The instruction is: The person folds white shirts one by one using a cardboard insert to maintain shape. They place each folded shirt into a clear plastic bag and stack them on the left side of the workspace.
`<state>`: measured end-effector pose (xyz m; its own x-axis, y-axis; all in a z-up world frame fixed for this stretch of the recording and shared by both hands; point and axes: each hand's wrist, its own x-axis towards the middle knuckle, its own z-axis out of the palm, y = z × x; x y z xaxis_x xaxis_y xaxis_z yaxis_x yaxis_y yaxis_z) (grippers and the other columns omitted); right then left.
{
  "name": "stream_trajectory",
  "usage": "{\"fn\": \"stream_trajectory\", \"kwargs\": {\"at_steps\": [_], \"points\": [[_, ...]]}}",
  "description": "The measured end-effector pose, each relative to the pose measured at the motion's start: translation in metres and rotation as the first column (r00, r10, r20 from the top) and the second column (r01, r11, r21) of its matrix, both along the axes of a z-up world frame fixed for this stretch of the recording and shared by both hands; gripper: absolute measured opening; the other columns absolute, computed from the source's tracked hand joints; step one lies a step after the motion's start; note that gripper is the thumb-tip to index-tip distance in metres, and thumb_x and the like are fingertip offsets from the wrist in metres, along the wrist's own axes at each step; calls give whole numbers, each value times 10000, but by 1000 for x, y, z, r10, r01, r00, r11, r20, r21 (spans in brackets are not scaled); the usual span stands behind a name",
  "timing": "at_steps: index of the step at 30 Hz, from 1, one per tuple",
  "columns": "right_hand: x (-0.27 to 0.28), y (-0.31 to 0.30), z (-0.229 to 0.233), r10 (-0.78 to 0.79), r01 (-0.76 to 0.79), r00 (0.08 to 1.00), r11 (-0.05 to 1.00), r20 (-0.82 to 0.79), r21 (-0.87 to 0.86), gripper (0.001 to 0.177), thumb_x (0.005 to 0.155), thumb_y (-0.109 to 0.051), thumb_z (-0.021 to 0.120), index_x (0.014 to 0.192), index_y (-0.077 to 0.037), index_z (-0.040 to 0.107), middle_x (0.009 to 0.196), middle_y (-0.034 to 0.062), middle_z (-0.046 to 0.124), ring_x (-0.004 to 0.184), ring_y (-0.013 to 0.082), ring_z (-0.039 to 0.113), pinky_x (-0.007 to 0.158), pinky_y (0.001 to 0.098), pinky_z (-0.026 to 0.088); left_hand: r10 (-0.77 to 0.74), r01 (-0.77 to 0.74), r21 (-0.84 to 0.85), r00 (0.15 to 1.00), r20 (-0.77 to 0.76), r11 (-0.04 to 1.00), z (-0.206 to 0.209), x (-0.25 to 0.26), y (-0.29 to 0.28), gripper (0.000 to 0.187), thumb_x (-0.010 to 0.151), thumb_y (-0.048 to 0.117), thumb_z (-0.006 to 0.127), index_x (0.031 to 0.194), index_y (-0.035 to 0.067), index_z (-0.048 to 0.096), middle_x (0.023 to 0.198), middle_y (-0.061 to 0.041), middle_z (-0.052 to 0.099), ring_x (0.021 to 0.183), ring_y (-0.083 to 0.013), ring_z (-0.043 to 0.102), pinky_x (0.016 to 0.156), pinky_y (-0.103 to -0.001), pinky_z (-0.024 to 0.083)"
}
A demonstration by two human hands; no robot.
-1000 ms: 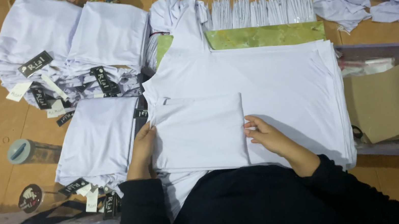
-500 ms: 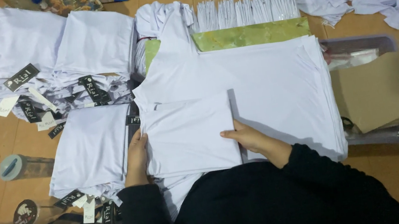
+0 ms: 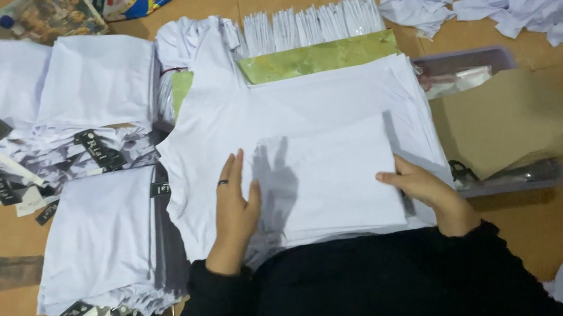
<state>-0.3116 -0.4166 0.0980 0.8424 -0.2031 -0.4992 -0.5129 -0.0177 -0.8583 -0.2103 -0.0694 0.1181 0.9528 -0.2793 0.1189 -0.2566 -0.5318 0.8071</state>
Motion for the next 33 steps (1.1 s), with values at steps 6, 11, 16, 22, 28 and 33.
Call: {"fn": "stream_trajectory", "kwargs": {"at_steps": [6, 11, 16, 22, 28, 33], "points": [[-9, -11, 9, 103, -205, 978, 661, -183, -722, 653, 1014, -411, 593, 1539, -56, 439, 1374, 243, 548, 1228, 398, 628, 904, 510, 607, -334, 274, 212, 876, 348, 938, -38, -27, -94, 642, 924, 148, 623, 1539, 70, 454, 1559, -365, 342, 1428, -595, 312, 1163, -618, 299], [41, 26, -80, 524, 84, 820, 290, 231, -953, 581, 996, -304, 601, 1531, -103, 496, 1590, 262, 387, 1466, 527, 306, 1190, 573, 282, -463, 309, 542, 870, 172, 782, -86, -13, -137, 651, 1018, 366, 466, 1619, 162, 318, 1657, -265, 252, 1524, -475, 222, 1168, -670, 207], [45, 33, -61, 433, -275, 896, 378, -93, -884, 691, 1059, -500, 431, 1639, -159, 273, 1717, 181, 159, 1573, 405, 115, 1245, 602, 43, -229, 204, 623, 973, -40, 755, -68, 28, -88, 724, 1034, 534, 365, 1644, 165, 235, 1691, -204, 199, 1564, -408, 140, 1213, -642, 90], [27, 27, -58, 367, -278, 922, 397, -126, -875, 807, 1033, -513, 486, 1640, -61, 206, 1702, 275, 90, 1577, 434, 64, 1239, 605, 87, -77, 184, 611, 977, -197, 770, -55, 36, -58, 646, 1058, 511, 264, 1653, 269, 199, 1735, -72, 118, 1594, -301, 57, 1225, -630, 7], [-22, 36, -34, 206, -85, 970, 780, 127, -621, 790, 976, -277, 627, 1624, -81, 220, 1678, 306, -5, 1560, 473, 35, 1261, 582, 102, -70, 110, 249, 984, -165, 962, -77, 42, -37, 622, 1058, 361, 324, 1645, 180, 225, 1721, -146, 136, 1584, -326, 104, 1234, -621, 14], [-27, 13, -36, -349, 369, 897, 929, 271, -27, 708, 969, -15, 561, 1613, -64, 271, 1408, 152, 261, 1323, 285, 325, 1168, 384, 333, 113, -198, -435, 970, -214, 879, -80, 33, 6, 596, 1028, 168, 439, 1610, 165, 316, 1651, -210, 221, 1517, -468, 225, 1236, -591, 241]]}}
